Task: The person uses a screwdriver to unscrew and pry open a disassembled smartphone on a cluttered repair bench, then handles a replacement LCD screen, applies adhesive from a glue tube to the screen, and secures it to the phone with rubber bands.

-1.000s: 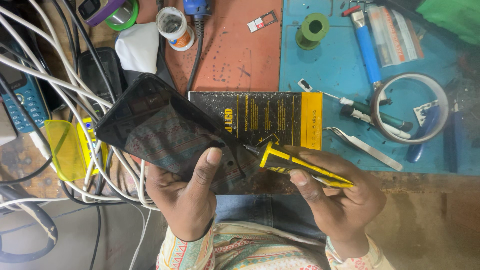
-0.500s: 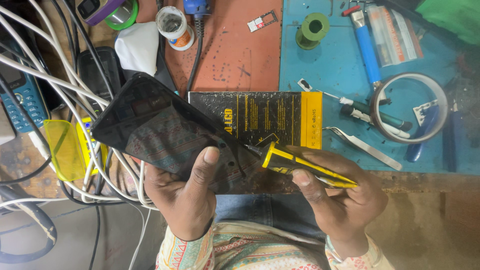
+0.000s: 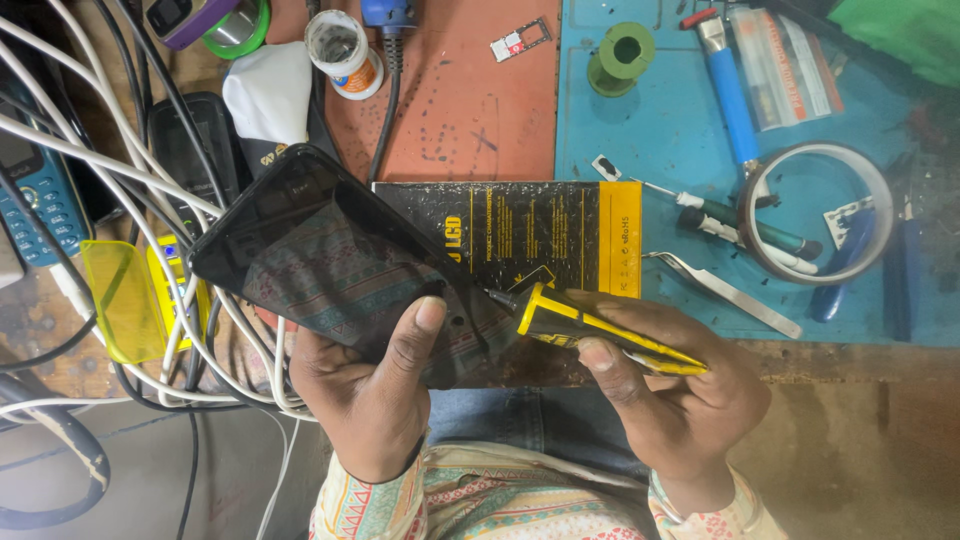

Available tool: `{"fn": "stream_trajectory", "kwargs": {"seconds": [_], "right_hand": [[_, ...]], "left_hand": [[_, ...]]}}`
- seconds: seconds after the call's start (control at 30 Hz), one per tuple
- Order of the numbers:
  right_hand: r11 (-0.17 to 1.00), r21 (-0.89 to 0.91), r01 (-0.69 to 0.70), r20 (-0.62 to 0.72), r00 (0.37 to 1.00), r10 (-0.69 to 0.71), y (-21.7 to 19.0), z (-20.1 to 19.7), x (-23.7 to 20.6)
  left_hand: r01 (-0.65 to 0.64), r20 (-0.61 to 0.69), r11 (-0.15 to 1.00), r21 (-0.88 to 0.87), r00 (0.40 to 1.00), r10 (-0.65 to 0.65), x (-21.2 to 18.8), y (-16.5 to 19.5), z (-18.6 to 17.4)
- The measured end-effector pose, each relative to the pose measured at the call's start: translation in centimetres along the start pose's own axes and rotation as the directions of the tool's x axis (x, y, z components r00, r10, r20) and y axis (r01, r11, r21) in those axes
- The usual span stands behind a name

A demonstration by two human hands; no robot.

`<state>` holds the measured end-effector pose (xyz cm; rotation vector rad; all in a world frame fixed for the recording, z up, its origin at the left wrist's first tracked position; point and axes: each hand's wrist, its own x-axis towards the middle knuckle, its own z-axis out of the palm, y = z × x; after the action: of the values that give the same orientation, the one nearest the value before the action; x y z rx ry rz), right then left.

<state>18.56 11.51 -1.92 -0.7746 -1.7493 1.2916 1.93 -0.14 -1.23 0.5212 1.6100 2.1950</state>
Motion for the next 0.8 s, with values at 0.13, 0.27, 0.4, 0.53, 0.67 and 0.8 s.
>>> {"fn": "stream_trajectory", "kwargs": {"seconds": [0.13, 0.27, 0.4, 0.53, 0.67, 0.8], "right_hand": [[1.0, 0.007, 0.018, 0.0, 1.0, -0.018, 0.06, 0.02, -0.07], [1.0, -0.008, 0.009, 0.001, 1.0, -0.009, 0.19, -0.04, -0.09], [1.0, -0.026, -0.002, -0.012, 1.0, 0.001, 0.23, -0.12, -0.22], [1.0, 0.024, -0.017, -0.025, 1.0, 0.017, 0.29, -0.1, -0.48], [0.996, 0.084, -0.023, -0.065, 0.997, 0.029, 0.53, 0.01, -0.67], [0.995, 0.098, -0.009, -0.063, 0.998, 0.015, 0.67, 0.08, -0.67]], "left_hand": [[-0.043, -0.037, 0.999, 0.001, 0.998, 0.043, -0.08, -0.01, 0.05], [-0.049, -0.058, 0.998, -0.046, 0.997, 0.046, -0.09, -0.08, 0.11], [-0.072, -0.07, 0.996, -0.057, 0.995, 0.068, -0.06, -0.2, 0.22], [-0.082, -0.071, 0.996, -0.041, 0.994, 0.079, -0.05, -0.07, 0.29], [-0.054, -0.055, 0.997, -0.051, 0.997, 0.051, 0.02, 0.12, 0.27], [-0.012, -0.004, 1.0, -0.023, 1.0, 0.012, 0.06, 0.19, 0.06]]}}
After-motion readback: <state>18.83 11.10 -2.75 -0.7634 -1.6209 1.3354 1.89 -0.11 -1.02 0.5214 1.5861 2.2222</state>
